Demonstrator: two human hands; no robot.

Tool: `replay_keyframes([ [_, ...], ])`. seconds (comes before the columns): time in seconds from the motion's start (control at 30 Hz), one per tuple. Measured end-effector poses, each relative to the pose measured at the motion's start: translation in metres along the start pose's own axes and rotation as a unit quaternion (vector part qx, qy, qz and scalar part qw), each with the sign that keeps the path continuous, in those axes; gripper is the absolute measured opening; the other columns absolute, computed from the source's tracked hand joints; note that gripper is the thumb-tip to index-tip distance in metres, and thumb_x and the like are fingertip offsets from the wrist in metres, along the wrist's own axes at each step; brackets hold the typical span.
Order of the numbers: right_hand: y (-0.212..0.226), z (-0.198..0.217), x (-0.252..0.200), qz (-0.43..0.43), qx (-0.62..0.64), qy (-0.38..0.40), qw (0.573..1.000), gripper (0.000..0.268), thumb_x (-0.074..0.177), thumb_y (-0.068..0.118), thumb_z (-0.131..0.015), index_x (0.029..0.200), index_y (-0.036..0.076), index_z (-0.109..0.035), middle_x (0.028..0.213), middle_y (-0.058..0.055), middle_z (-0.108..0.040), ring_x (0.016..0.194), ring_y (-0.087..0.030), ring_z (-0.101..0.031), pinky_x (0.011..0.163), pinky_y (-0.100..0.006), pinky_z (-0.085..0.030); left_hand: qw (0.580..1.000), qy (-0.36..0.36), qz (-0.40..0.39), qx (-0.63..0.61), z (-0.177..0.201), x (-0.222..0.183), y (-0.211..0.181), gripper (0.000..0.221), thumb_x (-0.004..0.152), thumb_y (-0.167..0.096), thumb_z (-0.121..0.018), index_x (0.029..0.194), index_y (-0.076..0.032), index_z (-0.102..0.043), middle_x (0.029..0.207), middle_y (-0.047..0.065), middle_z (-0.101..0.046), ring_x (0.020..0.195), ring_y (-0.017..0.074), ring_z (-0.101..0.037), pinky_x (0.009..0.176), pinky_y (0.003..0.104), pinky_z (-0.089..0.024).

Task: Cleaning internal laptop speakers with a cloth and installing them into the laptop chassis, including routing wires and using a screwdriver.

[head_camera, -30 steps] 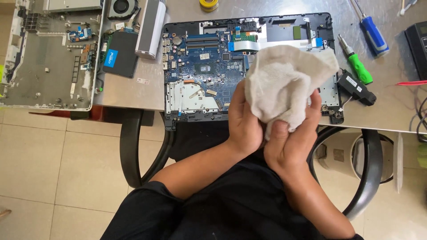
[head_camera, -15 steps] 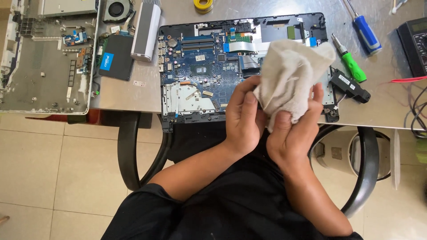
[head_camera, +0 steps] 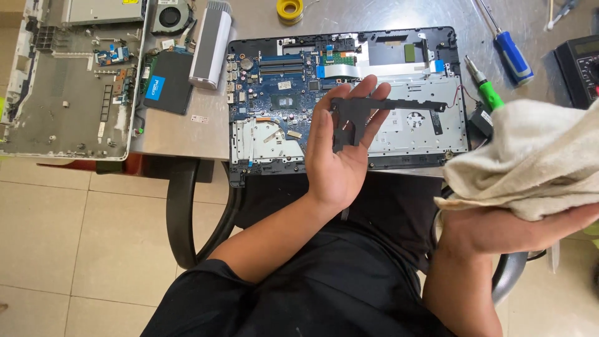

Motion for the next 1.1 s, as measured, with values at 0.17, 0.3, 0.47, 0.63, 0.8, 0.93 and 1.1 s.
replay_keyframes([
  [0.17, 0.01, 0.025, 0.017, -0.025, -0.114, 0.025, 0.993, 0.096, 0.075, 0.037, -0.061, 0.162, -0.002, -0.049, 0.158, -0.032, -0.063, 0.146, -0.052, -0.065, 0.132, -0.06, -0.051, 1.0, 0.009, 0.0, -0.009, 0.0, 0.001, 0.003, 0.034, 0.118, -0.032, -0.049, 0.141, -0.007, -0.055, 0.147, 0.024, -0.058, 0.144, 0.0453, -0.051, 0.123, 0.054, -0.044],
  [0.3, 0.015, 0.051, 0.037, 0.044, -0.189, 0.186, 0.963, 0.076, 0.093, 0.051, -0.069, 0.153, 0.005, -0.055, 0.164, -0.02, -0.056, 0.162, -0.042, -0.053, 0.142, -0.053, -0.046, 1.0, 0.012, -0.002, 0.02, 0.001, 0.002, 0.004, 0.033, 0.116, -0.03, -0.053, 0.141, -0.01, -0.054, 0.147, 0.023, -0.058, 0.143, 0.043, -0.052, 0.12, 0.052, -0.045],
  [0.47, 0.034, 0.036, 0.063, 0.116, -0.321, 0.314, 0.886, 0.063, 0.095, 0.063, -0.054, 0.129, 0.01, -0.059, 0.126, -0.015, -0.057, 0.121, -0.034, -0.061, 0.106, -0.052, -0.057, 0.994, 0.014, -0.047, 0.1, -0.003, 0.001, 0.001, 0.027, 0.112, -0.018, -0.058, 0.137, -0.01, -0.055, 0.135, 0.016, -0.062, 0.135, 0.0359, -0.057, 0.115, 0.047, -0.048],
  [0.63, 0.045, 0.031, 0.091, 0.216, -0.676, 0.389, 0.587, 0.054, 0.104, 0.036, -0.067, 0.139, -0.005, -0.061, 0.126, -0.023, -0.066, 0.11, -0.033, -0.063, 0.089, -0.043, -0.051, 0.991, 0.017, -0.04, 0.124, -0.007, -0.001, 0.006, 0.025, 0.112, -0.015, -0.056, 0.137, -0.013, -0.054, 0.135, 0.013, -0.06, 0.136, 0.0345, -0.056, 0.115, 0.047, -0.046],
  [0.8, 0.013, 0.031, 0.089, 0.142, -0.782, 0.45, 0.406, 0.06, 0.09, 0.029, -0.073, 0.138, -0.006, -0.062, 0.129, -0.024, -0.066, 0.119, -0.041, -0.058, 0.101, -0.049, -0.041, 0.99, 0.0, -0.037, 0.138, -0.001, -0.002, 0.013, 0.033, 0.11, -0.01, -0.053, 0.141, -0.021, -0.045, 0.133, 0.013, -0.055, 0.136, 0.0335, -0.051, 0.113, 0.057, -0.047],
  [0.93, 0.009, 0.04, 0.103, 0.163, -0.797, 0.453, 0.366, 0.044, 0.091, 0.032, -0.074, 0.12, 0.0, -0.067, 0.11, -0.02, -0.067, 0.105, -0.041, -0.059, 0.089, -0.049, -0.041, 0.992, 0.018, -0.02, 0.125, 0.006, -0.001, 0.022, 0.05, 0.106, 0.002, -0.053, 0.146, -0.025, -0.038, 0.135, 0.011, -0.048, 0.137, 0.0312, -0.048, 0.116, 0.06, -0.045],
  [1.1, 0.008, 0.053, 0.124, 0.172, -0.809, 0.441, 0.349, 0.03, 0.09, 0.024, -0.073, 0.098, 0.001, -0.057, 0.091, -0.017, -0.06, 0.09, -0.041, -0.05, 0.076, -0.051, -0.038, 0.993, -0.022, 0.034, 0.108, 0.009, 0.003, 0.035, 0.052, 0.102, 0.008, -0.051, 0.142, -0.022, -0.038, 0.137, 0.013, -0.049, 0.136, 0.028, -0.049, 0.117, 0.055, -0.043],
])
Point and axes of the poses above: each hand's wrist, its own x-axis towards the middle knuckle, its own z-axis out of the back of the hand, y = z × x, the point moved 6 cm from there along x, towards the middle knuckle
